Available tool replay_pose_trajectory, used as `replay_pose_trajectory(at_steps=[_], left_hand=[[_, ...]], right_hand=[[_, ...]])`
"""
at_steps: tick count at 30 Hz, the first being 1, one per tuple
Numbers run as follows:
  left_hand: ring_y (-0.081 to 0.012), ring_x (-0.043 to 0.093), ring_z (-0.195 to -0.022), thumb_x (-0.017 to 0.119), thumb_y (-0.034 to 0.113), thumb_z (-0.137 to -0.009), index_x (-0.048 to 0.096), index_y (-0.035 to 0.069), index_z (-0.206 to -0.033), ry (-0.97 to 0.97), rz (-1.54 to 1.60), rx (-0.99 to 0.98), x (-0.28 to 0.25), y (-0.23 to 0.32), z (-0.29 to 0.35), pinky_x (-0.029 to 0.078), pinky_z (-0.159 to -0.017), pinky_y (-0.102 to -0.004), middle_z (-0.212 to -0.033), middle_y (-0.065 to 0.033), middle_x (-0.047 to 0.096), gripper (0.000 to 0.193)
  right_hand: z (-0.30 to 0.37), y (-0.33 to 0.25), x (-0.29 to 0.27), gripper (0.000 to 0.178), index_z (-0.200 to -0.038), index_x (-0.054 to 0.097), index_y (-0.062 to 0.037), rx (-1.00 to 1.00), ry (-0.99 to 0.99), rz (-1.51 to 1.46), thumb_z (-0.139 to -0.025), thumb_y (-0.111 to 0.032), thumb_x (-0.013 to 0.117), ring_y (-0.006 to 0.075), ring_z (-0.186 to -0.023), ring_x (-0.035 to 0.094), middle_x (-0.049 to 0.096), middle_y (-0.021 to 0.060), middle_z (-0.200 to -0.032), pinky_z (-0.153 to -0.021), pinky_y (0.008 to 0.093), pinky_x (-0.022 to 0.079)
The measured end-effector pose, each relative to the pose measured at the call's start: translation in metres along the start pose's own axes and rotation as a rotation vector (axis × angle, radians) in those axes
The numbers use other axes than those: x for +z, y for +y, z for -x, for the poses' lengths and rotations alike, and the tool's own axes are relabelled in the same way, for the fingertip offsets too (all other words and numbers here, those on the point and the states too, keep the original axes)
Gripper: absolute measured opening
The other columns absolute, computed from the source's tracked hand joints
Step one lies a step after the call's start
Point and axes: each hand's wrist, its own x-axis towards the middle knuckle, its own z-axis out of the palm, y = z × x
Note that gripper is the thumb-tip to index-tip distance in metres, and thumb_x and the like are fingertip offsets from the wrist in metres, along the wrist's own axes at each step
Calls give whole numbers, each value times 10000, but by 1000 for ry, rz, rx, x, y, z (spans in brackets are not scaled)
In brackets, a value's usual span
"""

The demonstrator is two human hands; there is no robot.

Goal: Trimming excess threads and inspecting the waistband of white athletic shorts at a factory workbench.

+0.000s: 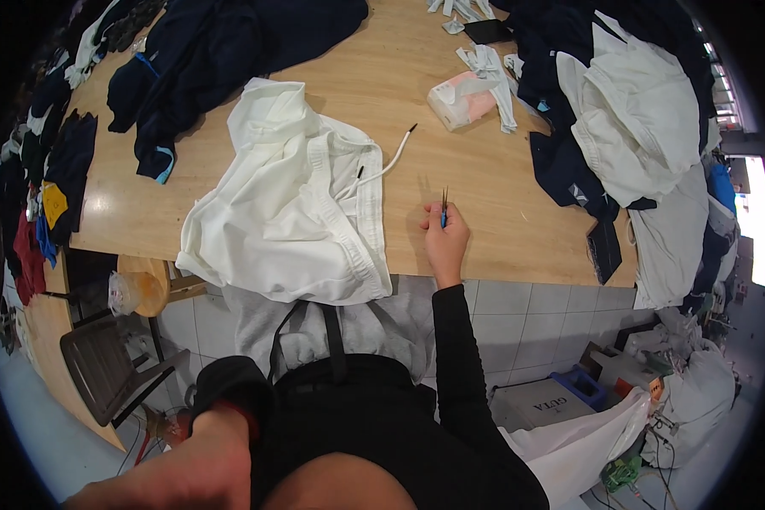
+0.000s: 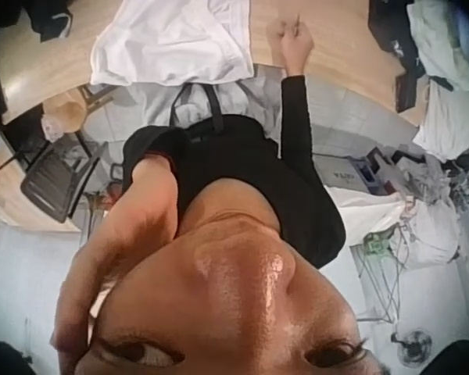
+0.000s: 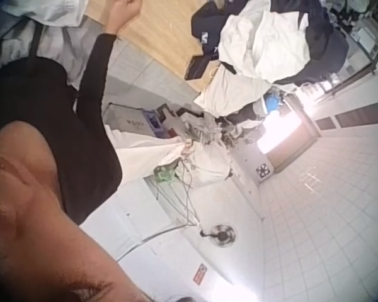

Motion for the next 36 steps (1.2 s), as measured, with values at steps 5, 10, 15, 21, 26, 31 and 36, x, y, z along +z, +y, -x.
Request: replay_pose_trajectory(at_steps=[5, 10, 15, 21, 26, 31, 36], left_hand=[[-108, 518, -1421, 542, 8, -1070, 599, -13, -1327, 17, -114, 38, -3, 0, -4, 358, -1210, -339, -1450, -67, 612, 264], [-99, 517, -1413, 541, 15, -1066, 610, 15, -1311, 27, -205, 63, -2, -1, -2, 352, -1187, -346, -1430, -42, 615, 254], [-91, 516, -1405, 540, 21, -1063, 621, 44, -1295, 41, -288, 87, -13, 3, -6, 346, -1163, -353, -1411, -17, 618, 247], [-81, 515, -1396, 539, 30, -1059, 634, 79, -1276, 65, -392, 112, -15, -1, -4, 338, -1135, -362, -1387, 12, 621, 242], [-72, 514, -1388, 538, 37, -1055, 645, 107, -1260, 92, -487, 137, -15, 4, -1, 332, -1111, -369, -1367, 37, 624, 241], [-64, 512, -1380, 537, 43, -1052, 656, 136, -1243, 96, -581, 163, -15, 1, -3, 326, -1088, -376, -1348, 61, 627, 244], [-56, 511, -1372, 536, 50, -1048, 667, 165, -1227, 96, -671, 191, -19, -5, -5, 320, -1064, -384, -1328, 86, 630, 250]], right_hand=[[0, -1, 2, 260, -1002, 716, 3, -17, 3, -1, -1108, -199, 591, 97, -670, 632, 666, 25, -725, -642, 275, 487], [-2, 4, 0, 249, -998, 718, -2, -22, 20, 26, -1102, -193, 597, 99, -664, 637, 674, 26, -722, -637, 276, 490], [-2, 0, 4, 233, -993, 718, -8, -21, 8, 20, -1094, -179, 597, 101, -668, 642, 673, 31, -718, -636, 279, 490], [-2, 3, 4, 242, -999, 723, -7, -21, 9, 20, -1098, -189, 598, 101, -665, 639, 671, 30, -714, -641, 276, 489], [-3, 4, 2, 258, -1003, 725, -4, -22, 5, 16, -1103, -203, 595, 97, -667, 636, 671, 27, -712, -640, 277, 488], [-3, 3, 3, 265, -995, 723, -3, -30, 6, 4, -1105, -208, 596, 91, -661, 622, 663, 19, -706, -634, 272, 480], [-2, 3, 0, 260, -991, 716, -5, -5, -2, -10, -1106, -202, 593, 84, -654, 593, 651, 10, -711, -631, 263, 466]])
